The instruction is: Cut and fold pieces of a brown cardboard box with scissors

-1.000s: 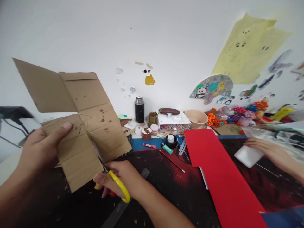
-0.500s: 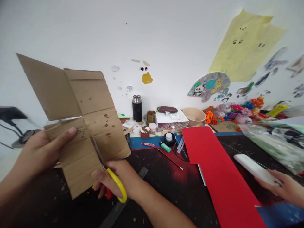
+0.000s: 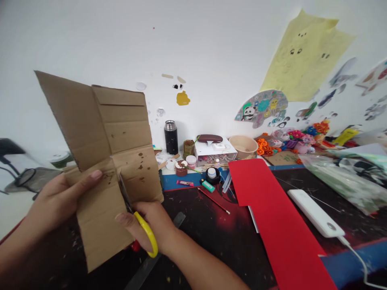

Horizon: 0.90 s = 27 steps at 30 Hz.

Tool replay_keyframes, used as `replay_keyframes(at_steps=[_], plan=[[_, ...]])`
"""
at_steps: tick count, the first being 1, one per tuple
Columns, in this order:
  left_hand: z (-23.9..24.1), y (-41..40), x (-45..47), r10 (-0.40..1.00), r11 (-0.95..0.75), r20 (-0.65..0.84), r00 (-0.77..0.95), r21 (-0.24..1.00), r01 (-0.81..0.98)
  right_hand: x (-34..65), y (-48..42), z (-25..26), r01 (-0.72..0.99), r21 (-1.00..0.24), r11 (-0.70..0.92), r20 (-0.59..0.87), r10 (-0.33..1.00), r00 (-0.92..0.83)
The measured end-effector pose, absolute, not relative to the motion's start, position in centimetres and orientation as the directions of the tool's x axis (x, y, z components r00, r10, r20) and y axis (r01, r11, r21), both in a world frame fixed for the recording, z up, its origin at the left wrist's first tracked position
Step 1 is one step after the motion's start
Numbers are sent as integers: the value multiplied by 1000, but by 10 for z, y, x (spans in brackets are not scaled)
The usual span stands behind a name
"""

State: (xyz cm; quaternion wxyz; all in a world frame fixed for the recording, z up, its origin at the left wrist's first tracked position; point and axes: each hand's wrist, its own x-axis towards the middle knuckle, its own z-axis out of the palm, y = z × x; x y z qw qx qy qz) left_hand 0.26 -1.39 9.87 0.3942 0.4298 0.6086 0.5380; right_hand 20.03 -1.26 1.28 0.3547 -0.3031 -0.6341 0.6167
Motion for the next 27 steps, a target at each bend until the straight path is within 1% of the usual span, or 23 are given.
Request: replay_keyframes(at_steps=[3, 5, 8, 12, 14, 17, 20, 27], plan=[[93, -13, 7, 963, 17, 51, -266, 969, 247, 201, -12, 11, -35, -996, 84, 90, 841, -533], [89, -12, 10, 971, -10, 73, -230, 964, 266, 202, -11, 10, -24, -995, 98, 96, 858, -504], [86, -9, 13, 975, -32, 83, -204, 970, 241, 203, -9, 10, 25, -991, 134, 106, 875, -472], [88, -10, 14, 972, -36, 111, -207, 941, 337, 204, -8, 13, 58, -982, 181, 131, 866, -482], [87, -11, 14, 964, -43, 127, -235, 943, 331, 204, -8, 15, 52, -981, 188, 141, 866, -479], [82, -12, 16, 955, -64, 127, -268, 971, 232, 205, -8, 16, 41, -981, 192, 151, 868, -472], [78, -11, 18, 959, -84, 130, -252, 979, 185, 205, -8, 17, 47, -977, 206, 159, 864, -478], [79, -9, 15, 954, -88, 161, -254, 957, 276, 204, -10, 17, 46, -978, 201, 157, 869, -469]])
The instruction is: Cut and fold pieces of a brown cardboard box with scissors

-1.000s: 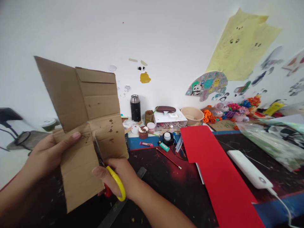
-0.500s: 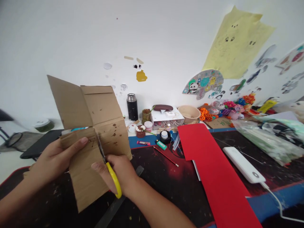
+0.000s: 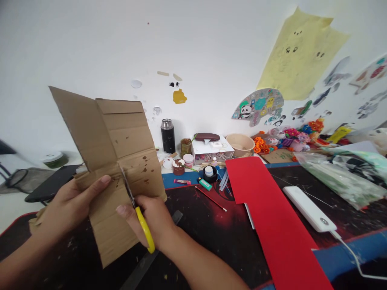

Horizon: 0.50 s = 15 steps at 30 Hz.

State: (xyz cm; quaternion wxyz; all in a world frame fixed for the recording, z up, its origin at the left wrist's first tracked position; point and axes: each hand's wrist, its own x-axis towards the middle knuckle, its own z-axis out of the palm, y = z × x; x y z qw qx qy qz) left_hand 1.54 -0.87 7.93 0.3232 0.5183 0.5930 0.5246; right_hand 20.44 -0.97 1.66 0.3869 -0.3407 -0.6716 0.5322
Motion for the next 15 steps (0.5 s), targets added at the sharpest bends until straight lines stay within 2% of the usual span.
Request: replay_keyframes(at_steps=[5, 15], plan=[[72, -9, 11, 945, -66, 173, -276, 931, 358, 203, -10, 15, 66, -976, 209, 156, 875, -458], [71, -8, 6, 963, -51, 138, -233, 937, 347, 199, -13, 8, 94, -980, 177, 120, 893, -434]])
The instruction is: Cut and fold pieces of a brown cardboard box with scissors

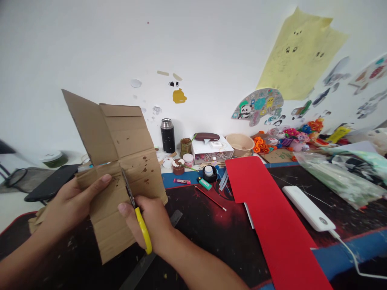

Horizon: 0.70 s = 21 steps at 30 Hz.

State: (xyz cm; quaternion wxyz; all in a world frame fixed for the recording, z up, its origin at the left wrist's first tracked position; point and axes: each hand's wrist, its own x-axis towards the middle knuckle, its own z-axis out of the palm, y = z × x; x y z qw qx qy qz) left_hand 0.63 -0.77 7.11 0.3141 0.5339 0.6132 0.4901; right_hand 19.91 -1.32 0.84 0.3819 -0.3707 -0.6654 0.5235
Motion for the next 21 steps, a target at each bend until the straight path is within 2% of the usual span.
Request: replay_keyframes(at_steps=[14, 21], plan=[[72, -7, 9, 970, -26, 93, -225, 957, 288, 204, -11, 11, 78, -974, 215, 155, 871, -467], [74, -16, 28, 961, -64, 152, -230, 935, 350, 204, -6, 12, -51, -997, 62, 79, 884, -460]])
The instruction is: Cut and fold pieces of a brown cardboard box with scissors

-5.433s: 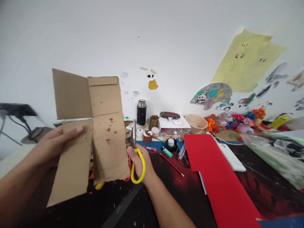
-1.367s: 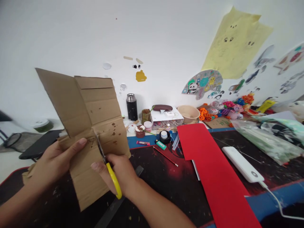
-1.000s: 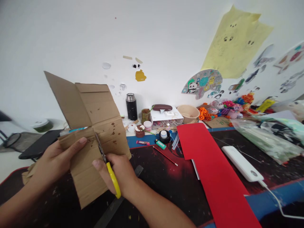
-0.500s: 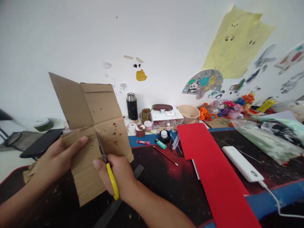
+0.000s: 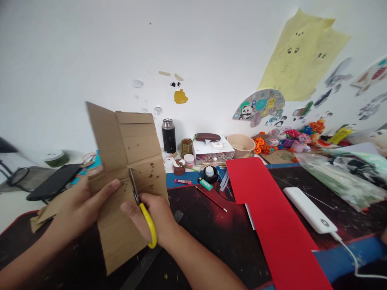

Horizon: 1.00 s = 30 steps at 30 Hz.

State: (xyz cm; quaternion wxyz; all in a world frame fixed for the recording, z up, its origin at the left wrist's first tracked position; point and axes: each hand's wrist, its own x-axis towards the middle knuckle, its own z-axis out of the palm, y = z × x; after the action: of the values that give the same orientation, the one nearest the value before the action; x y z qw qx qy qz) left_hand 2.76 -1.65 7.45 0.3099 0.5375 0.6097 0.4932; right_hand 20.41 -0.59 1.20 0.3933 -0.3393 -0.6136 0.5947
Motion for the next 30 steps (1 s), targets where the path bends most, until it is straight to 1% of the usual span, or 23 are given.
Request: replay_keyframes(at_steps=[3, 5, 8, 11, 16, 25, 30], plan=[[78, -20, 35, 926, -99, 232, -298, 910, 403, 206, -2, 14, -36, -997, 63, 73, 890, -449], [79, -21, 38, 911, -110, 256, -323, 907, 407, 207, -1, 14, -28, -996, 86, 90, 891, -445], [79, -21, 37, 925, -91, 209, -319, 933, 348, 208, 0, 10, 8, -995, 103, 89, 894, -440], [73, -18, 34, 952, -69, 149, -269, 956, 285, 206, -1, 7, 37, -994, 107, 81, 898, -432], [64, -14, 33, 956, -43, 109, -272, 971, 235, 203, -2, 7, -29, -999, 40, 48, 902, -428], [66, -12, 32, 962, -75, 141, -235, 960, 269, 201, -1, -2, 49, -998, 34, 10, 908, -419], [66, -10, 31, 966, -71, 133, -221, 961, 267, 200, -1, -3, 66, -996, 63, 31, 912, -409]])
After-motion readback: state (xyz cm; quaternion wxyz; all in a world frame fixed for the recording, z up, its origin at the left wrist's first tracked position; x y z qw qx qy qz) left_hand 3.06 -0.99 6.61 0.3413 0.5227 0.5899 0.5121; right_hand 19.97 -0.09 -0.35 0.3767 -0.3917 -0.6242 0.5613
